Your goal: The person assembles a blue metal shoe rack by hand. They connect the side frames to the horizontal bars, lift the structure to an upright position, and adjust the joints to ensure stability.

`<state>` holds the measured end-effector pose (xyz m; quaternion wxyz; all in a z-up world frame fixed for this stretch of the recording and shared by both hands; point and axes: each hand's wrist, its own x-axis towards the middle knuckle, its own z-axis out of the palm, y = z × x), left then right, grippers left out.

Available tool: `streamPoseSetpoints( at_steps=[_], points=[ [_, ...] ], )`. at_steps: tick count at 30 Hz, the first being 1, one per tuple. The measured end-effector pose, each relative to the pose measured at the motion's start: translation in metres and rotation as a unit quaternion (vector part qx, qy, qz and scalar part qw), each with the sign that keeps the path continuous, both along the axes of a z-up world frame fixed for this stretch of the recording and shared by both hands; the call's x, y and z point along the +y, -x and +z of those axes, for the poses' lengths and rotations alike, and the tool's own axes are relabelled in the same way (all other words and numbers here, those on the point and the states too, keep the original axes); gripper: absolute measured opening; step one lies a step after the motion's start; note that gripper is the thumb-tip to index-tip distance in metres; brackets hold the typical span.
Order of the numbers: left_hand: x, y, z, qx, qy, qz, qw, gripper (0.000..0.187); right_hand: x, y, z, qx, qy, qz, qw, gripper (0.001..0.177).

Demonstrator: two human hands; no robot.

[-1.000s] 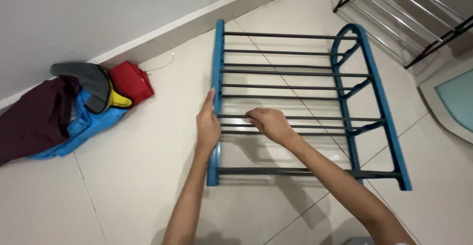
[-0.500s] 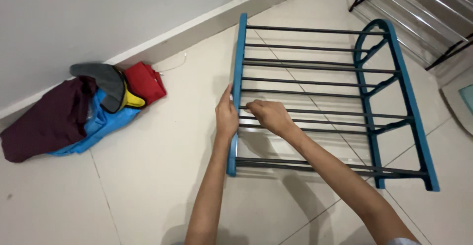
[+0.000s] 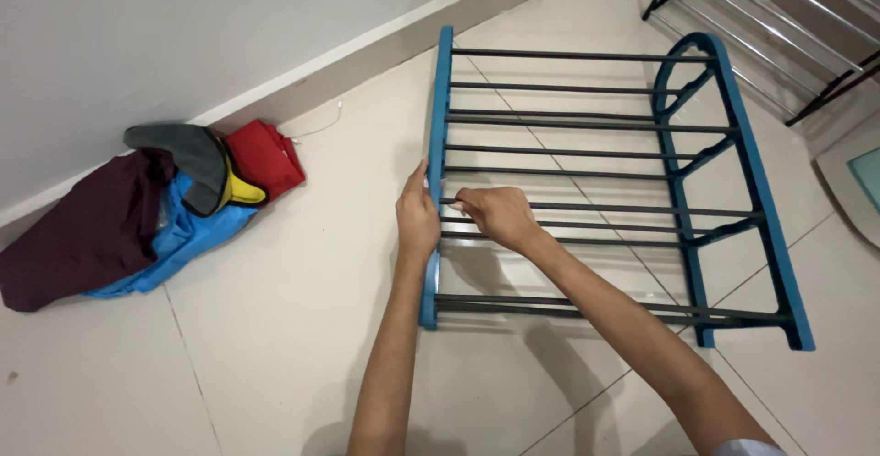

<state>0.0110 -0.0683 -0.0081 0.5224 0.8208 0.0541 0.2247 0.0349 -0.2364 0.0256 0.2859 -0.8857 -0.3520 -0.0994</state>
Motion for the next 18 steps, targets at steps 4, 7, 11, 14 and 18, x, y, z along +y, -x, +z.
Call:
streamPoseSetpoints(
  at_steps=[4, 7, 11, 14, 18],
  points=[
    [-0.001, 0.002, 0.007, -0.012, -0.025, 0.0, 1.0, 0.04, 0.0, -0.002, -0.004, 0.003, 0.01, 0.0, 1.0, 0.017],
    [-0.003, 0.002, 0.013, -0.009, -0.063, 0.008, 0.998, 0.046, -0.002, 0.0, -0.006, 0.027, 0.019, -0.004, 0.999, 0.018],
    [-0.008, 0.003, 0.021, 0.015, -0.15, 0.024, 0.988, 0.048, -0.009, 0.002, -0.006, 0.001, -0.011, 0.031, 0.999, 0.017],
    [-0.013, 0.002, 0.025, -0.047, -0.361, 0.055, 0.93, 0.047, -0.033, 0.004, -0.005, -0.025, -0.003, 0.024, 0.999, 0.022],
    [-0.021, 0.003, 0.029, -0.083, -0.46, -0.054, 0.883, 0.017, -0.097, 0.006, 0.001, 0.002, 0.045, -0.021, 0.999, 0.018]
  ],
)
